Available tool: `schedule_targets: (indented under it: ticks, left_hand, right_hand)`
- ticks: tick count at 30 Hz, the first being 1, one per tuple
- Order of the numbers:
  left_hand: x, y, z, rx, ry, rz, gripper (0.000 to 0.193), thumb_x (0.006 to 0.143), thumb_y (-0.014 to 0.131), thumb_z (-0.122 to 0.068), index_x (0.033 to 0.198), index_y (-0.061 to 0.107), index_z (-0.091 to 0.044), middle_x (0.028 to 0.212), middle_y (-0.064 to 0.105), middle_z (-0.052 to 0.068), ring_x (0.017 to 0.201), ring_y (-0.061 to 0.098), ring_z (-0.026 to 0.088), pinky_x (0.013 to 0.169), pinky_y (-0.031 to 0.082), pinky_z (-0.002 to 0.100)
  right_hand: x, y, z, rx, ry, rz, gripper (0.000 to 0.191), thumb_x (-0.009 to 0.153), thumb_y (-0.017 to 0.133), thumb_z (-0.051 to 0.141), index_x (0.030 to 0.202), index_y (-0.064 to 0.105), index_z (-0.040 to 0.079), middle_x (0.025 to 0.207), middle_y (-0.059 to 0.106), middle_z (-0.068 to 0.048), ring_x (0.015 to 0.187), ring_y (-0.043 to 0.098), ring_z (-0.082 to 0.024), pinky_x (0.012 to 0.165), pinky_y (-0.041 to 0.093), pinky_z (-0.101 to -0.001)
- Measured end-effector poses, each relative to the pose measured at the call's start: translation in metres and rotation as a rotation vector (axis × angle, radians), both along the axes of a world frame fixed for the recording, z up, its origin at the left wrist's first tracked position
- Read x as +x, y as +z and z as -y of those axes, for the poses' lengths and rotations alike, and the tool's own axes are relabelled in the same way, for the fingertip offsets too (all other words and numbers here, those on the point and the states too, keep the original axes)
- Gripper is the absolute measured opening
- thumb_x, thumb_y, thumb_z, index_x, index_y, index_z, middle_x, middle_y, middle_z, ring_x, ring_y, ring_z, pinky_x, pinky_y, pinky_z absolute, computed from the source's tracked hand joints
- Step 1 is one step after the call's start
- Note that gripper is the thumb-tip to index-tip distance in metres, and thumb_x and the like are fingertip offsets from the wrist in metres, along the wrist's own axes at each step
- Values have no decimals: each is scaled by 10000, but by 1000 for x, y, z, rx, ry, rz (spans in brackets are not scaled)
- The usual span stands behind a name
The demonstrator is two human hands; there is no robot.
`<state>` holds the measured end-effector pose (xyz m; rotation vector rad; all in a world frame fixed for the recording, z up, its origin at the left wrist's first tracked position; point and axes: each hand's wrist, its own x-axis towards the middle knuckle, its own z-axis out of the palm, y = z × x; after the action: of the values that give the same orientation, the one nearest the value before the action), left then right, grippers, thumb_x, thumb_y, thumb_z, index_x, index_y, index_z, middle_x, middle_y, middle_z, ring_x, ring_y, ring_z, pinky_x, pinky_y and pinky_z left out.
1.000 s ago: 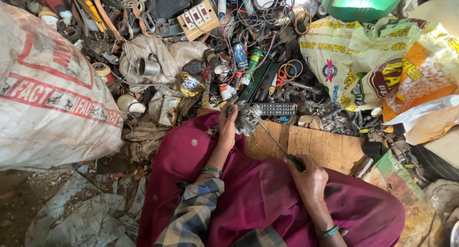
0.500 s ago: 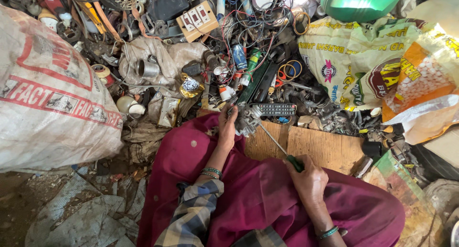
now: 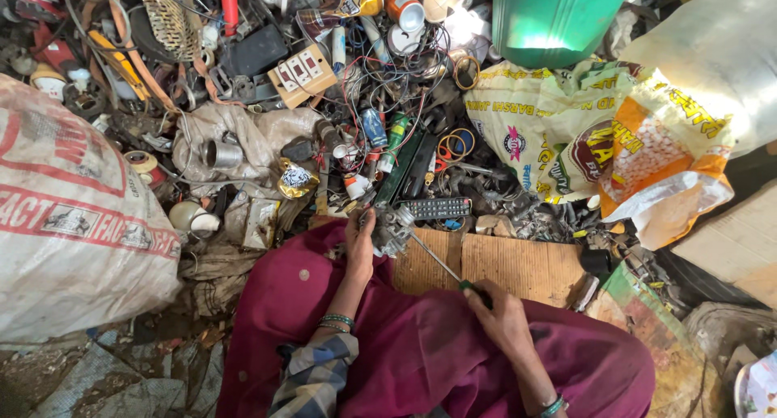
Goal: The person sits on the floor of a cluttered scrap workshop and uses a screwdriver to unscrew and adjust screws on a metal carburetor-like component held on their lap, repositioning the part and the screwdriver repeatedly while working on different points of the component.
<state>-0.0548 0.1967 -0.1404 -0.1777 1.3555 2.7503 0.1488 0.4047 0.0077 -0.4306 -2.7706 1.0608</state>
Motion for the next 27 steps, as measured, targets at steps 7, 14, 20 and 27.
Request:
schedule_targets:
  ticks: [7, 14, 20, 27]
  left_hand:
    - [-2, -8, 0, -45, 34, -25, 309, 994, 698, -322, 1160, 664, -63, 1083, 641, -21, 1014, 563, 85, 924, 443, 272]
    - [-1, -7, 0, -27, 30, -57, 292, 1010, 706, -310, 1136, 653, -52, 1069, 632, -15, 1004, 553, 90, 912, 437, 269]
    - [4, 6, 4, -24, -19, -32, 297, 999, 685, -328, 1147, 661, -72, 1061, 652, -9, 987, 580, 98, 897, 454, 279]
    - [2, 2, 3, -36, 21, -44, 302, 1003, 701, -326, 1161, 660, -72, 1081, 647, -22, 1019, 576, 87, 927, 453, 268]
  right_hand:
    - [2, 8, 19, 235, -50, -395, 314, 820, 803, 272, 1031, 718, 56, 893, 746, -154, 760, 739, -308, 637, 585, -379]
    - [2, -12, 9, 349, -101, -106, 295, 925, 810, 352, 930, 757, 61, 667, 673, -156, 616, 691, -331, 579, 549, -415]
    - [4, 0, 19, 371, -148, -320, 336, 767, 857, 353, 885, 734, 64, 802, 721, -112, 663, 706, -308, 593, 555, -407]
    - [3, -15, 12, 290, -74, -52, 341, 913, 809, 405, 902, 713, 77, 758, 698, -117, 651, 705, -296, 607, 562, -410]
